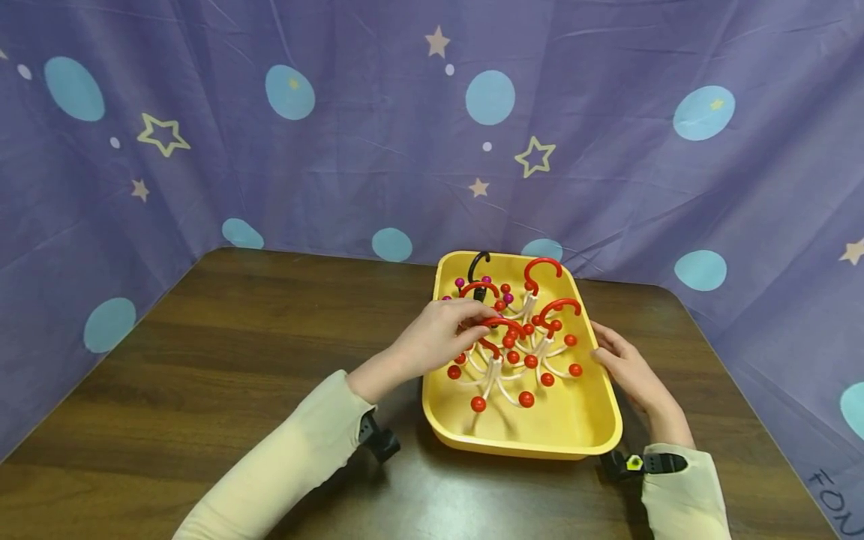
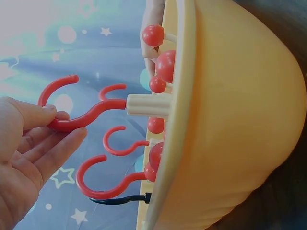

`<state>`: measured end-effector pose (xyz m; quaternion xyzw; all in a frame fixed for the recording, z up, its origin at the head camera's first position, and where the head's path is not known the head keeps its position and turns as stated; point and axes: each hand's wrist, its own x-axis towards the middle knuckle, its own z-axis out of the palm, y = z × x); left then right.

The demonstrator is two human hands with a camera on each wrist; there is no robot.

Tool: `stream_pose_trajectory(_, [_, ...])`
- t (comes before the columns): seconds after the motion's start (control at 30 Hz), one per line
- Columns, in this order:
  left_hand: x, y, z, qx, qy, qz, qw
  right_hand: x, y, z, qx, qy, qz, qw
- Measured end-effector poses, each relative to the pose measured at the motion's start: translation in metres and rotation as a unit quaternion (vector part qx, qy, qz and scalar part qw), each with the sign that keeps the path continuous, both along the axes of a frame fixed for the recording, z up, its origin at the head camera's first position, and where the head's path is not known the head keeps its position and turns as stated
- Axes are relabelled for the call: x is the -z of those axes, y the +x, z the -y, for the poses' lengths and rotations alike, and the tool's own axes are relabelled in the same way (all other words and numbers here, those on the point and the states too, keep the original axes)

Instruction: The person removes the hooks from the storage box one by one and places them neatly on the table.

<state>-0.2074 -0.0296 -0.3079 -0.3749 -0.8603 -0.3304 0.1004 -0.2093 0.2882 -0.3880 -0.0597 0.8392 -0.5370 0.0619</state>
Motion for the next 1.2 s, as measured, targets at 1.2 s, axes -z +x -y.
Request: stream_pose_trajectory(1.2, [-0.038,-0.009,0.052,-0.055,0.087,-0.066,0.9924,0.004,0.002,-0.007,-0.021,-0.035,0.009,0.9991])
